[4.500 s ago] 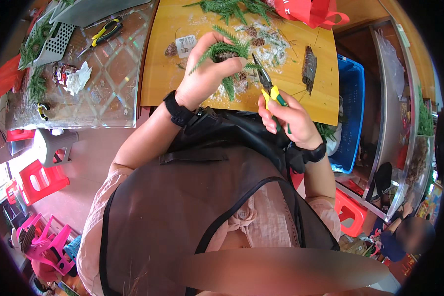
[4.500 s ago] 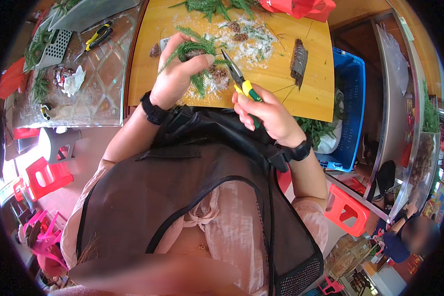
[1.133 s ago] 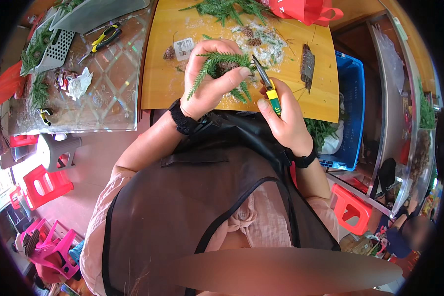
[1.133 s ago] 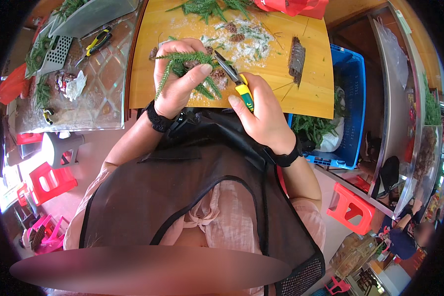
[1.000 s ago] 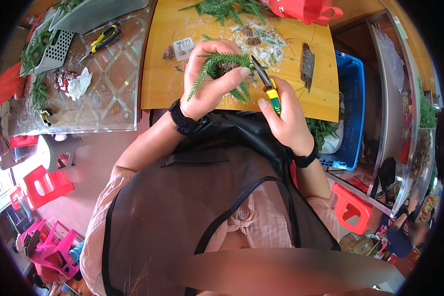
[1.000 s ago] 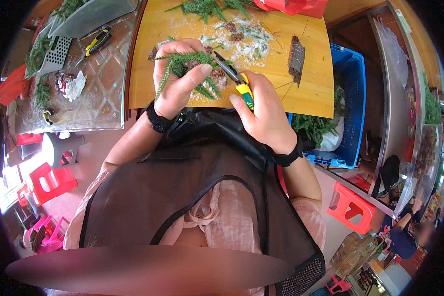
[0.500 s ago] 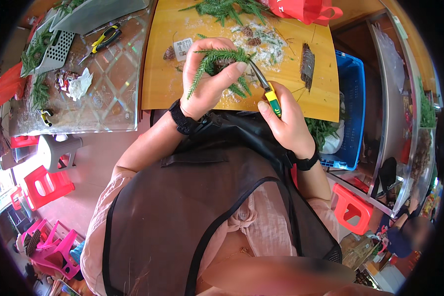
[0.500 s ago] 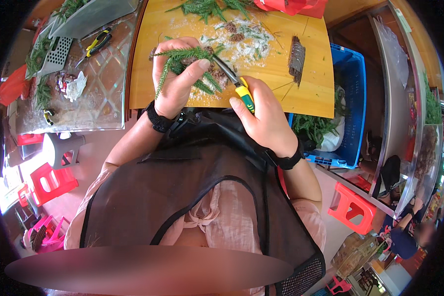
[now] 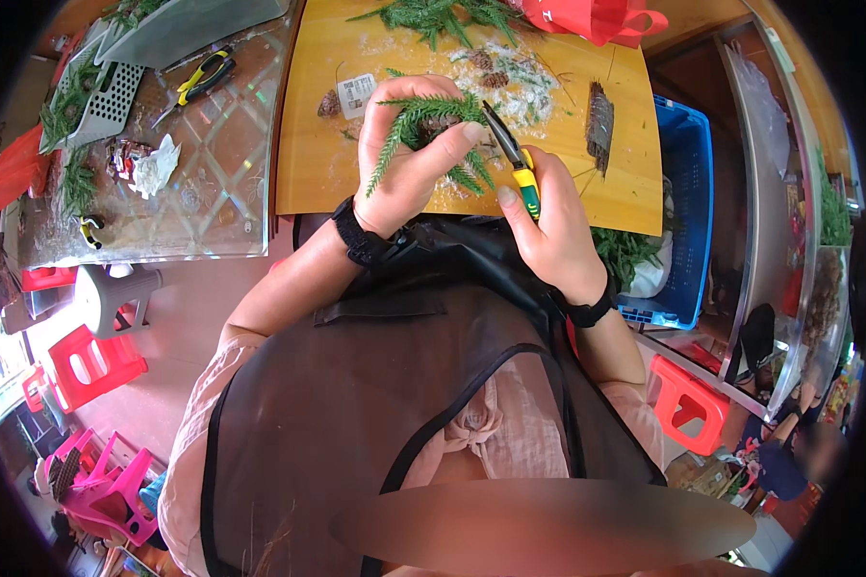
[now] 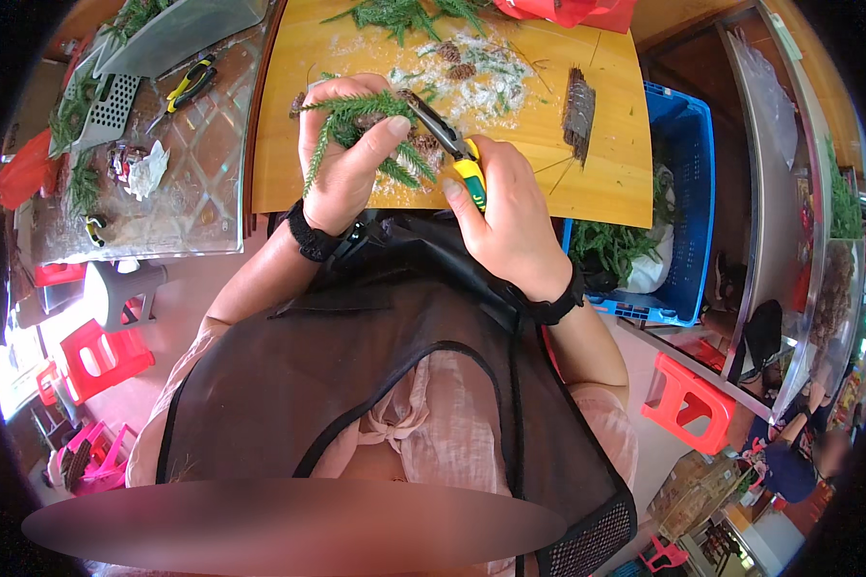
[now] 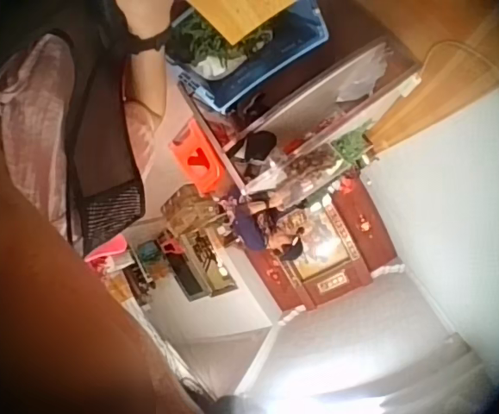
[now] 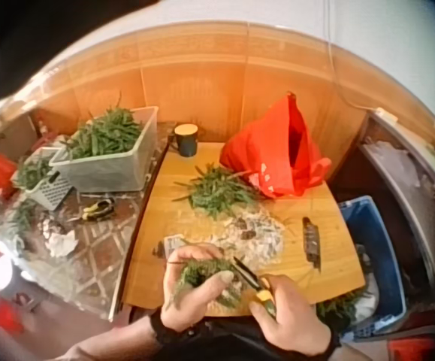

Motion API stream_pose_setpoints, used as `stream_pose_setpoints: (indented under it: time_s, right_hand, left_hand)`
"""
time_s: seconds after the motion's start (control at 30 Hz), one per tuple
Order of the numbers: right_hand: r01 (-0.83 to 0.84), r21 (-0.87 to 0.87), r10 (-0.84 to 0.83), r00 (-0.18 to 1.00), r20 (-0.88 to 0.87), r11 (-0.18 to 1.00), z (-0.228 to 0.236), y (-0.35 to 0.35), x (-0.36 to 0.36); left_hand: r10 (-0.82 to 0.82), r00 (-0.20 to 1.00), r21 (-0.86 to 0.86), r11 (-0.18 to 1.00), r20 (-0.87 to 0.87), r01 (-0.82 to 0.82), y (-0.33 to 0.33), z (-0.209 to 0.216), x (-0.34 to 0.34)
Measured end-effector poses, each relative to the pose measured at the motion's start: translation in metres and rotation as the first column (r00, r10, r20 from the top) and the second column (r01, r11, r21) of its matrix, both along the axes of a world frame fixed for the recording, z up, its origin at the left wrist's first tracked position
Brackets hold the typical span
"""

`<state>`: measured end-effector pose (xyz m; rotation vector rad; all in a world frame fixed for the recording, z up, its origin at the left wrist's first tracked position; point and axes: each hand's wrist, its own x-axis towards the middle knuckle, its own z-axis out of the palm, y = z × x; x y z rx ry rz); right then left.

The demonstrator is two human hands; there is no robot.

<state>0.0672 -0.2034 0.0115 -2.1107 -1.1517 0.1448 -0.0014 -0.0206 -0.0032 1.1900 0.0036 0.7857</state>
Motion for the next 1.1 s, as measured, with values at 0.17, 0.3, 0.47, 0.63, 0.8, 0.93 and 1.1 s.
stream_pose_setpoints:
  time_s: [0.17,0.3,0.47,0.63,0.8,0.93,1.1]
  right_hand:
    - [0.0,0.023,0.001,0.998,-0.066,1.0,-0.004,0.003,-0.004]
    - [-0.011,0.06,0.018,0.994,-0.111,0.998,-0.01,0.003,-0.004]
    - [0.006,0.057,0.012,0.955,-0.296,0.998,-0.008,0.008,-0.01]
    - [-0.025,0.146,0.081,0.917,-0.392,0.989,-0.006,0.013,-0.008]
    - [-0.036,0.164,0.104,0.895,-0.434,0.986,-0.002,0.014,-0.007]
    - [-0.026,0.138,0.092,0.863,-0.496,0.99,-0.004,0.013,-0.01]
    - [0.036,0.169,0.103,0.66,-0.744,0.985,-0.012,0.017,-0.022]
  left_hand:
    - [-0.007,1.0,-0.049,0.999,0.001,0.007,0.001,-0.005,0.001]
    - [-0.042,0.999,-0.094,0.995,0.016,0.043,0.001,-0.003,0.001]
    - [-0.016,1.0,-0.169,0.986,0.019,0.019,-0.004,-0.003,0.004]
    - [-0.11,0.993,-0.294,0.951,-0.048,0.091,-0.004,0.003,0.001]
    - [-0.149,0.982,-0.32,0.942,-0.115,0.105,-0.001,0.008,-0.004]
    - [-0.178,0.975,-0.323,0.938,-0.132,0.128,-0.001,0.006,-0.005]
    - [-0.167,0.981,-0.377,0.919,-0.102,0.117,-0.005,0.007,0.0]
